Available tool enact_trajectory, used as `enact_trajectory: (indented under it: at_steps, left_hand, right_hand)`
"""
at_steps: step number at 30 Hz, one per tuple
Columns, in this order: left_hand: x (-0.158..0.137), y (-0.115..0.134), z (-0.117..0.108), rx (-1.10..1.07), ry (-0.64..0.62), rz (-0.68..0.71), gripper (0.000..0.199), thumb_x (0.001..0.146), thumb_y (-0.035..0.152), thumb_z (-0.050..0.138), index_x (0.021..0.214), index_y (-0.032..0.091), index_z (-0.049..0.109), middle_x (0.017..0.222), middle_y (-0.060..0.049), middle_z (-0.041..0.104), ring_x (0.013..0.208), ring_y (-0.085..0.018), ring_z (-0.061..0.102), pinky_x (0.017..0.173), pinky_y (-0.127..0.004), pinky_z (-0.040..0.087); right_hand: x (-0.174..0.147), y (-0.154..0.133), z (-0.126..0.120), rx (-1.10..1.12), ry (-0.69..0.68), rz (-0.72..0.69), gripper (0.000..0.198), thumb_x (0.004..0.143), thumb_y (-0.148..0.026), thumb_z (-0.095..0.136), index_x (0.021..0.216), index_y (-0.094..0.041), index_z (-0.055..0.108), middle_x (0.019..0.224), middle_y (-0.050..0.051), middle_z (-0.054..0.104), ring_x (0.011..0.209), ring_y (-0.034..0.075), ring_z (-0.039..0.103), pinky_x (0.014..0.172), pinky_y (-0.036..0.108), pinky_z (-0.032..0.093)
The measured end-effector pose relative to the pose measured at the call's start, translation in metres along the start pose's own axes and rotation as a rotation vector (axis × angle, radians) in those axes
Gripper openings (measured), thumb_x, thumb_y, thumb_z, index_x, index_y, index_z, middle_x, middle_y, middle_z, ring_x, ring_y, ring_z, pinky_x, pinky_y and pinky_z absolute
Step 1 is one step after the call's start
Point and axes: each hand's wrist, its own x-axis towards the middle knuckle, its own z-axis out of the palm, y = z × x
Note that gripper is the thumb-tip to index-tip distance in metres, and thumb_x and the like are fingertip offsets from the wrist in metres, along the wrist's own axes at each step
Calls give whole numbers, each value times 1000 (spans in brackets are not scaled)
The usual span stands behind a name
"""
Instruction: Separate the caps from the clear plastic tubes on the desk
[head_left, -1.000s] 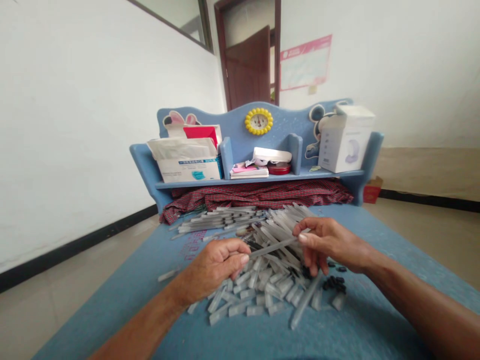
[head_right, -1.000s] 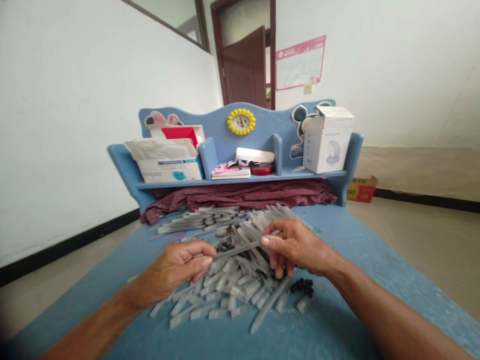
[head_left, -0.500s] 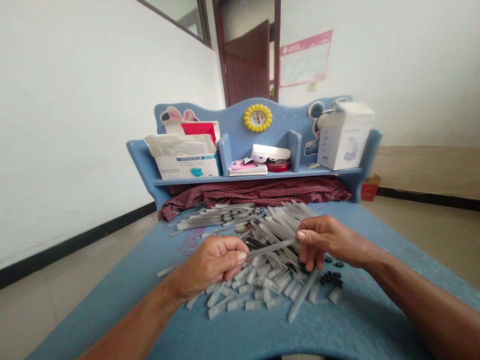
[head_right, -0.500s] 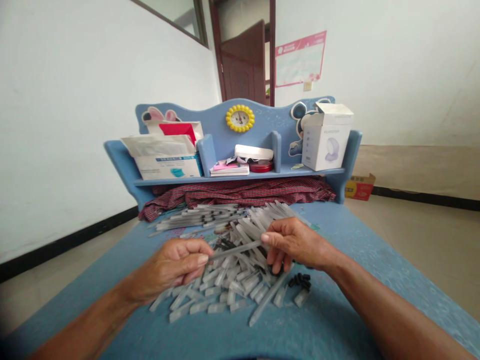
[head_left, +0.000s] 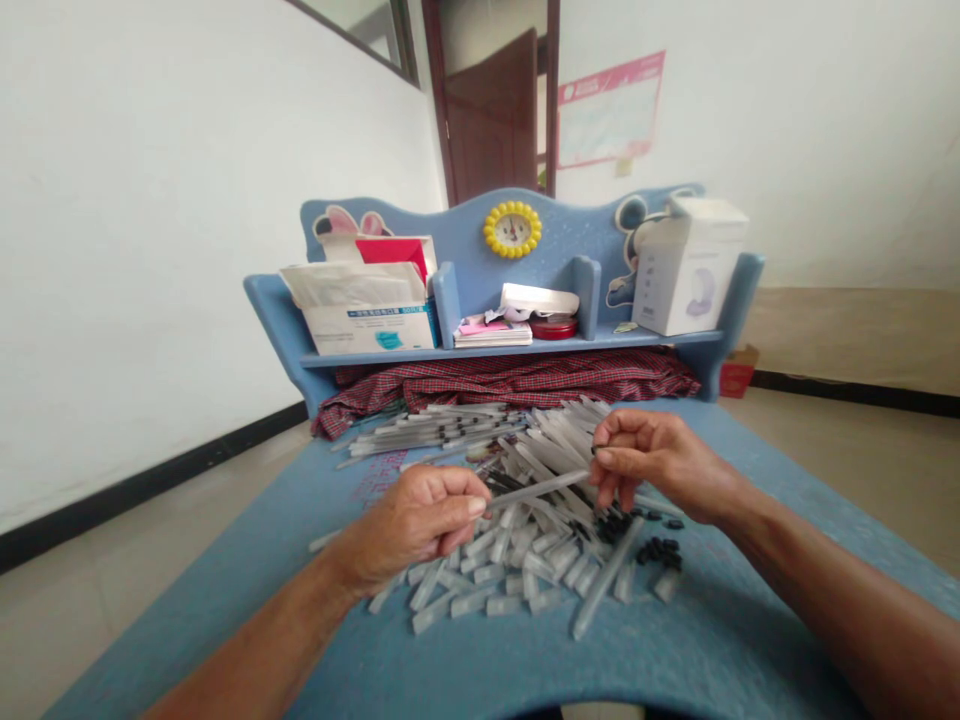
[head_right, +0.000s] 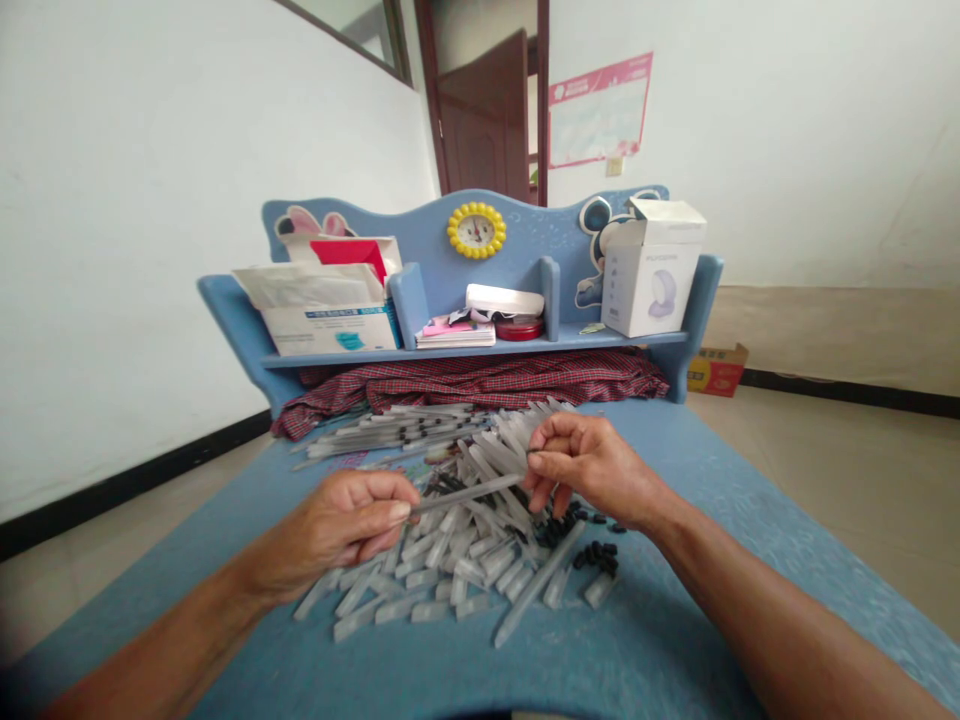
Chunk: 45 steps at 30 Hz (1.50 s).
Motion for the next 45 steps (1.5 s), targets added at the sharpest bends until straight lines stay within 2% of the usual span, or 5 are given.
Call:
enact_trajectory:
  at_steps: [8, 17, 23, 36, 45]
  left_hand:
    - [0, 3, -5, 10, 53, -13, 29, 74, 40, 57, 79, 12, 59, 47, 6, 44, 40, -4, 29, 39, -16, 19]
    - [-6, 2, -78, 41, 468, -93, 28, 62, 36, 67, 75, 13, 57, 46, 7, 43, 37, -2, 26, 36, -12, 14]
    - [1, -3, -66, 44, 512, -79, 28, 65, 39, 65, 76, 14, 57, 46, 7, 45, 36, -2, 25, 35, -12, 14]
    - [6, -1, -31, 108, 315, -64, 25, 70, 37, 61, 75, 13, 58, 49, 6, 46, 39, -3, 30, 38, -15, 16]
    - [4, 2, -19, 127, 206, -57, 25, 73, 38, 58, 76, 13, 57, 48, 6, 46, 38, -3, 30, 37, -14, 19]
  right_hand:
    - [2, 0, 0, -11, 103, -48, 28, 66, -31, 73, 78, -16, 53, 56, -2, 65, 41, 11, 60, 40, 21, 48]
    - [4, 5, -4, -332, 481, -305, 17, 73, -29, 63, 81, -19, 51, 57, -2, 62, 47, 12, 58, 44, 22, 44]
    - [-7, 13, 16, -960, 354, -489, 7, 80, -19, 50, 81, -17, 57, 59, -2, 58, 49, 9, 49, 52, 21, 38]
    - [-16, -26, -13, -1309, -147, 40, 10, 71, -14, 54, 69, -18, 64, 58, -2, 59, 52, 10, 50, 51, 21, 33]
    - [-14, -26, -15, -1299, -76, 12, 8, 74, -22, 57, 76, -17, 64, 57, -2, 57, 53, 10, 49, 51, 21, 33]
